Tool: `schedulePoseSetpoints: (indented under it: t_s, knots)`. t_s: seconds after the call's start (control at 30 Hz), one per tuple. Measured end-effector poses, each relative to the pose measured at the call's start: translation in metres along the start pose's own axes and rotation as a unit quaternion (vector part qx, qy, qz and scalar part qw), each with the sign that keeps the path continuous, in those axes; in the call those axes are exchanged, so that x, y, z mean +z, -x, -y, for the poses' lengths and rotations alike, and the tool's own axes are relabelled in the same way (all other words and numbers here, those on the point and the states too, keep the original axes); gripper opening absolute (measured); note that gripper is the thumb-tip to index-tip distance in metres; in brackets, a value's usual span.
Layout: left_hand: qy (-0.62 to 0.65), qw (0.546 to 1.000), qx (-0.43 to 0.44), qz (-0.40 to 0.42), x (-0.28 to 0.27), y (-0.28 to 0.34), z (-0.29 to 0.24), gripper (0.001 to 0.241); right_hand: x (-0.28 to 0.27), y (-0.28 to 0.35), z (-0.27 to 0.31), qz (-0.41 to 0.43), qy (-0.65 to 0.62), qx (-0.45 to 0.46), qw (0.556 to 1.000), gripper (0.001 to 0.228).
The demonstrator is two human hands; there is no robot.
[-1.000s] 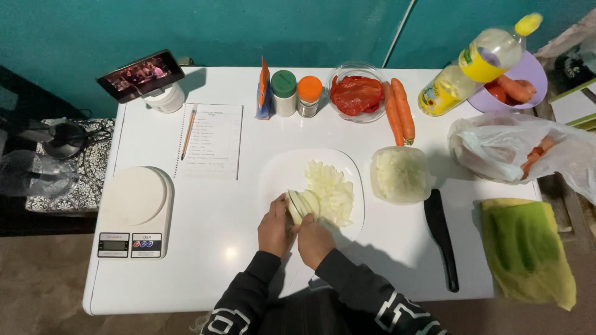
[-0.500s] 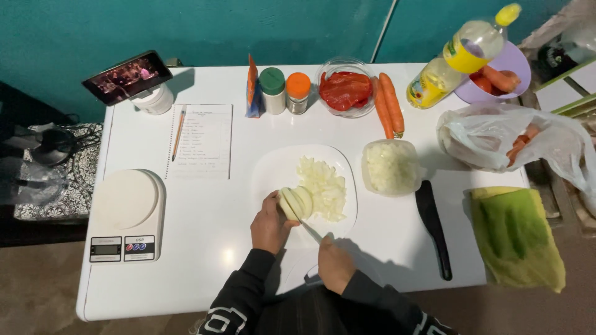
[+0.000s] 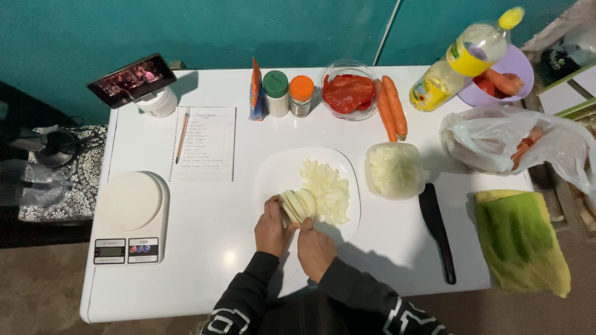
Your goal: Chopping onions on a plate using a small knife as part of food preparation.
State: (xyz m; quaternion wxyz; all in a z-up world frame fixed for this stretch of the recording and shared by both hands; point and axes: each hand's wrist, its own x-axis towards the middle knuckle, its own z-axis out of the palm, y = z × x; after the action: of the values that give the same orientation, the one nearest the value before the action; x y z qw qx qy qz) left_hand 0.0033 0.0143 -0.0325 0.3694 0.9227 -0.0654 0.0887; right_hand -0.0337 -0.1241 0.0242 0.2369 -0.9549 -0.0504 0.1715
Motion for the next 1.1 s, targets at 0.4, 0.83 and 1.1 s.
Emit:
schedulePoseSetpoints:
  t_s: [0.4, 0.83, 1.1]
  knots:
    - [0.002, 1.000, 0.009, -0.007, -0.004, 0.000, -0.006, 0.074, 0.024, -0.002, -0.007, -0.103, 0.017, -0.002, 0.994, 0.014]
    - [-0.005, 1.000, 0.009, 0.012, -0.001, 0.003, -0.003, 0.059, 0.047, -0.047, -0.014, -0.002, -0.064, 0.070, 0.996, 0.025]
    - [0.000, 1.000, -0.006, 0.009, -0.002, -0.003, -0.010, 0.056, 0.009, -0.029, -0.016, 0.139, 0.070, -0.024, 0.988, 0.055]
